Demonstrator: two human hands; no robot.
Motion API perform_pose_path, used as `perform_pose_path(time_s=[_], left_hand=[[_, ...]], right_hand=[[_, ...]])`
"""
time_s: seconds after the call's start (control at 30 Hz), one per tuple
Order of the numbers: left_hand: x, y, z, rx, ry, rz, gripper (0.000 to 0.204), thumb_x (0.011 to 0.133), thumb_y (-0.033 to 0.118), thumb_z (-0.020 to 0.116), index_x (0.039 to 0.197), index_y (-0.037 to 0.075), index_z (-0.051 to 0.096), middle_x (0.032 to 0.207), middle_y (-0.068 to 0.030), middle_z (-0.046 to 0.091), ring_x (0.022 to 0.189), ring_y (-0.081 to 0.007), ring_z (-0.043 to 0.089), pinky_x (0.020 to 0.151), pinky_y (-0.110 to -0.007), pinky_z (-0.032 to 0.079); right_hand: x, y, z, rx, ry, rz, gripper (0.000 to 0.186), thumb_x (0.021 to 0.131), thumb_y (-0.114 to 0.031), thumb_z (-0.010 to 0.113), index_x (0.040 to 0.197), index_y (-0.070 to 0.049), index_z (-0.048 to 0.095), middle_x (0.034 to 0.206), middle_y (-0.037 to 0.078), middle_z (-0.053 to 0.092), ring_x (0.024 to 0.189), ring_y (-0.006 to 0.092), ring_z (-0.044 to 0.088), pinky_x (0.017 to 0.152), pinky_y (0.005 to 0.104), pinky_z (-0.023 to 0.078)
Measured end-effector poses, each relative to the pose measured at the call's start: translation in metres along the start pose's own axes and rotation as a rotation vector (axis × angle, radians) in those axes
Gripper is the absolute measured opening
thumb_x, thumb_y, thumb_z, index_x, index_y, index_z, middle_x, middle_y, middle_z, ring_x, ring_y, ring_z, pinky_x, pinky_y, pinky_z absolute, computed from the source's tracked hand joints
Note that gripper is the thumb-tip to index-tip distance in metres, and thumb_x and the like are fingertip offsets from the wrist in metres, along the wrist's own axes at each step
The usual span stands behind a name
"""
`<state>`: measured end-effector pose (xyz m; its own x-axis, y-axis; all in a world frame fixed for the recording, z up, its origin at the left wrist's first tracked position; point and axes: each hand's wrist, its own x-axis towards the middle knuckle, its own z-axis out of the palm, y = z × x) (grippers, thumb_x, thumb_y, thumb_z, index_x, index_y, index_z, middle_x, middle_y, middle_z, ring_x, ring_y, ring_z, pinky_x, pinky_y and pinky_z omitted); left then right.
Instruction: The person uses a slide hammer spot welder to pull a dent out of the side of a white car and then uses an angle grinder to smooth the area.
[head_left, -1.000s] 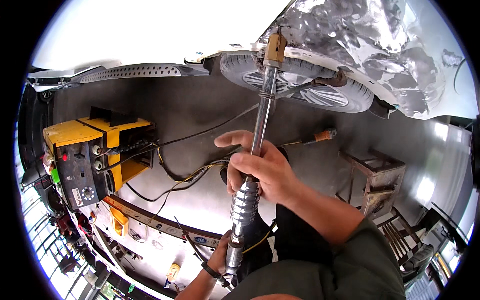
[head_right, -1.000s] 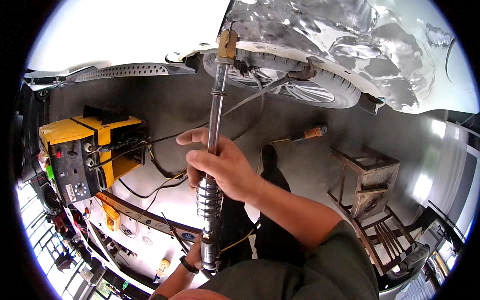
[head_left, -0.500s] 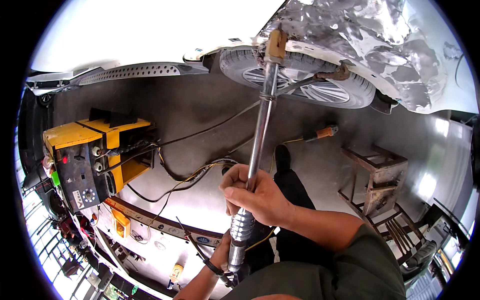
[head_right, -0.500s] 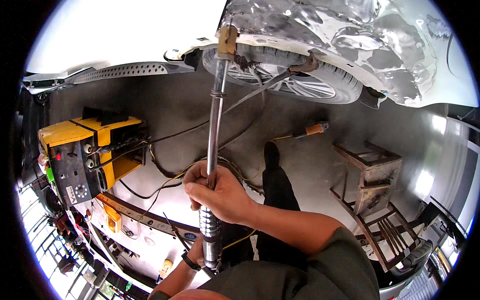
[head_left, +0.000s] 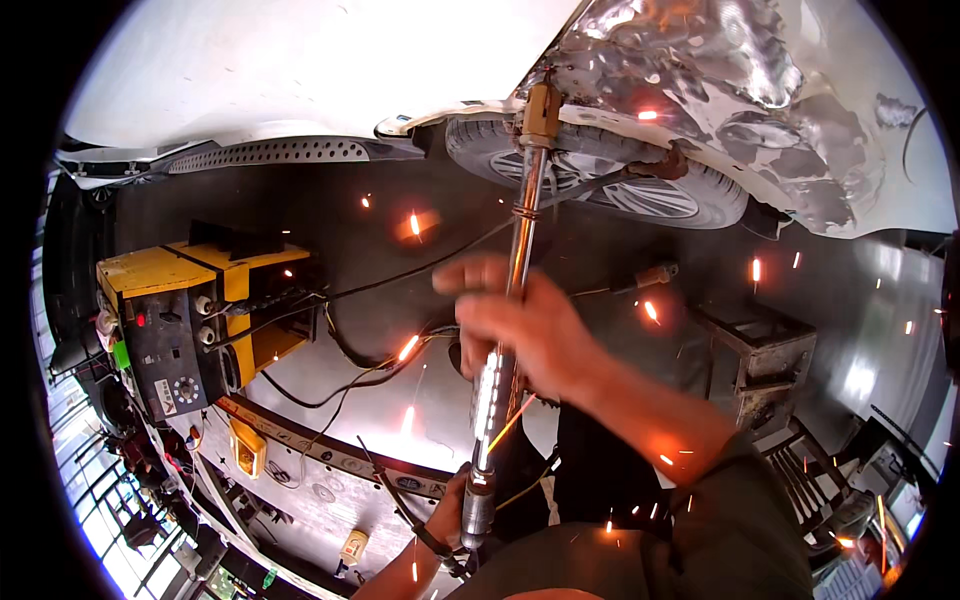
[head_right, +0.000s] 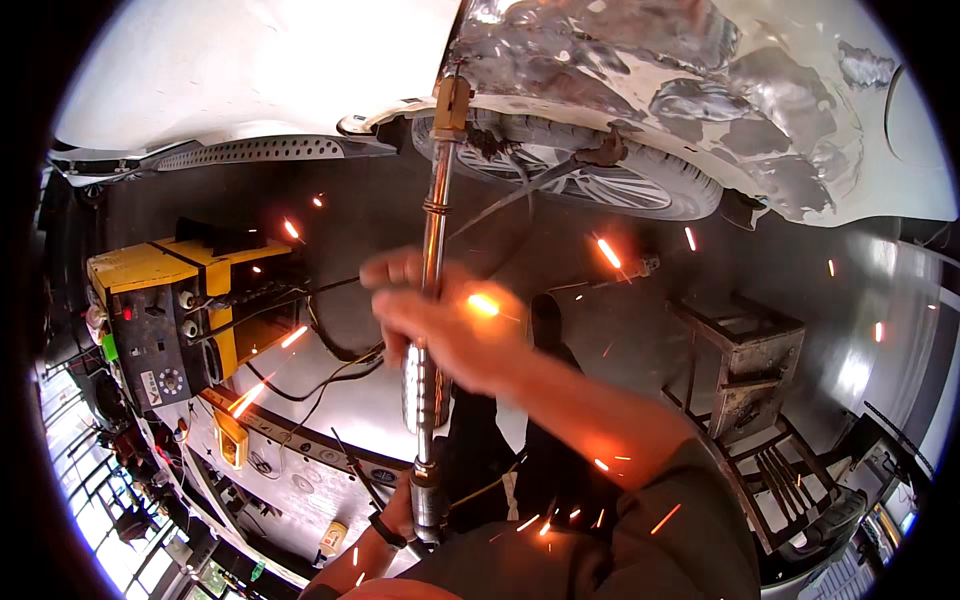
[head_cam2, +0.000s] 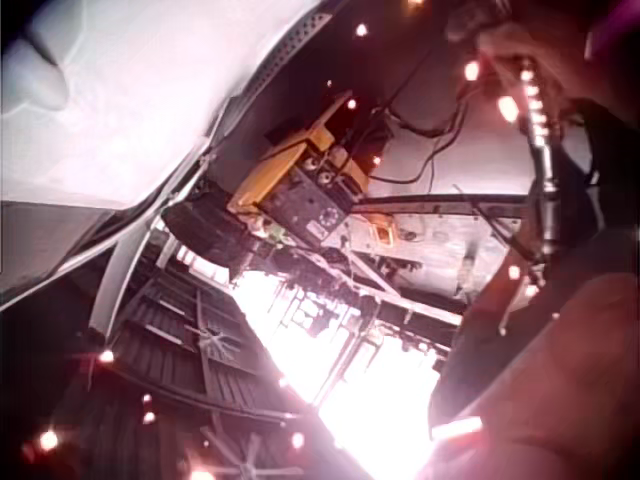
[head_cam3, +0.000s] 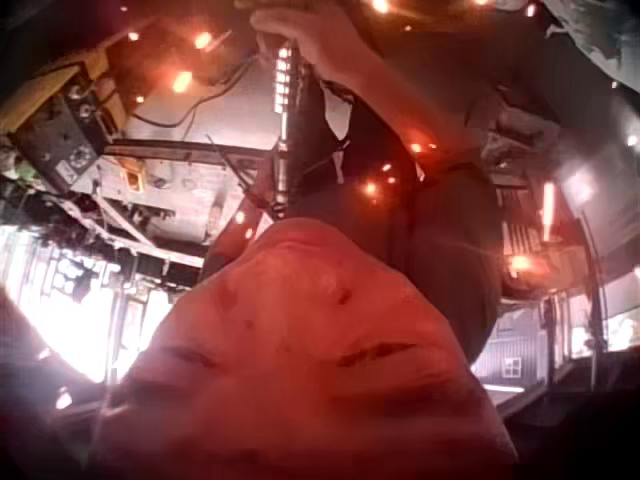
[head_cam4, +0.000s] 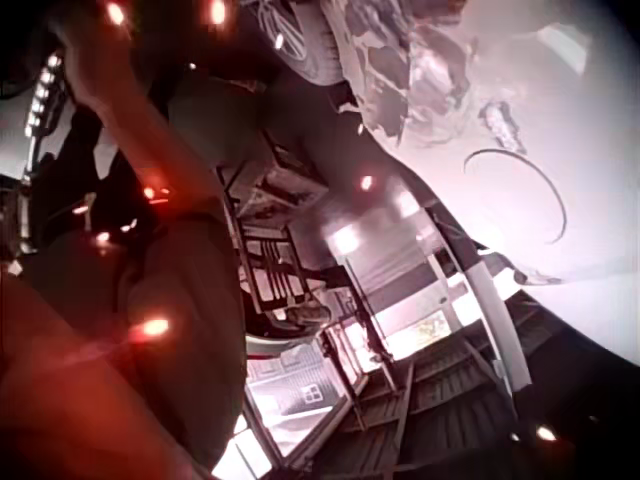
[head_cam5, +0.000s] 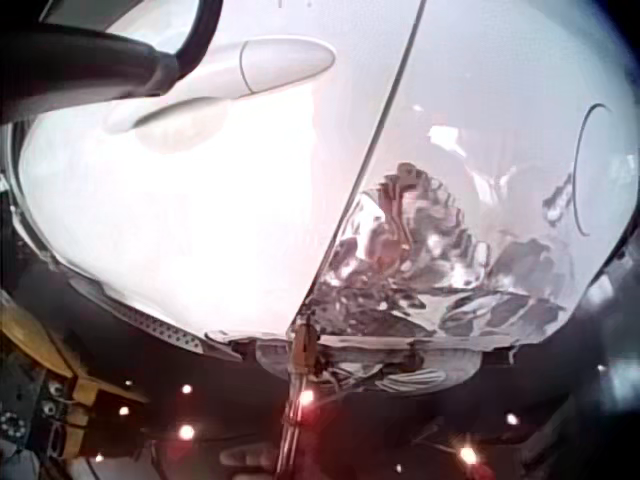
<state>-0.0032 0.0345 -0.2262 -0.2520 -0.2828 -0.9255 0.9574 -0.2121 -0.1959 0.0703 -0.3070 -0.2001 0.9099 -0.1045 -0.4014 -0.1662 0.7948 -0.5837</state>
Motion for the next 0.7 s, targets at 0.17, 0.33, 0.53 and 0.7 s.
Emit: perform_pose_path(time_s=[0.17,0.33,0.53,0.7], left_hand=[[-0.004,-0.001,0.01,0.067,0.049,0.082,0.028,0.101,0.04,0.04,0.118,0.021,0.051,0.075,-0.0018,0.06,0.056,-0.017,0.063,0.047,-0.03,0.053],[-0.001,-0.003,0.002,0.085,0.105,0.106,0.031,0.102,0.037,0.04,0.126,0.02,0.05,0.077,-0.0008,0.059,0.055,-0.0147,0.061,0.045,-0.029,0.052],[0.006,-0.031,-0.044,0.168,0.033,0.054,0.04,0.102,0.041,0.044,0.132,0.016,0.053,0.096,0.0021,0.064,0.079,-0.0064,0.061,0.067,-0.024,0.051],[0.0,0.002,-0.009,0.043,0.028,0.031,0.043,0.1,0.052,0.048,0.122,0.016,0.057,0.082,-0.001,0.065,0.068,-0.0126,0.064,0.057,-0.027,0.053]], right_hand=[[0.026,-0.034,-0.014,0.057,-0.036,-0.07,0.043,0.093,-0.019,0.061,0.128,0.004,0.05,0.074,0.008,0.059,0.064,0.018,0.062,0.06,0.033,0.053],[-0.043,0.063,0.014,0.048,-0.084,0.006,0.026,0.093,-0.012,0.063,0.114,0.001,0.054,0.071,0.006,0.061,0.066,0.0145,0.063,0.068,0.0339,0.055],[-0.056,0.079,0.019,0.115,-0.07,0.174,0.016,0.094,-0.011,0.061,0.107,-0.001,0.056,0.078,0.003,0.06,0.071,0.0106,0.062,0.072,0.0303,0.054],[-0.037,0.05,0.017,0.054,-0.09,0.08,0.015,0.095,-0.012,0.06,0.104,-0.001,0.056,0.078,0.003,0.059,0.068,0.0105,0.062,0.07,0.0317,0.055]])
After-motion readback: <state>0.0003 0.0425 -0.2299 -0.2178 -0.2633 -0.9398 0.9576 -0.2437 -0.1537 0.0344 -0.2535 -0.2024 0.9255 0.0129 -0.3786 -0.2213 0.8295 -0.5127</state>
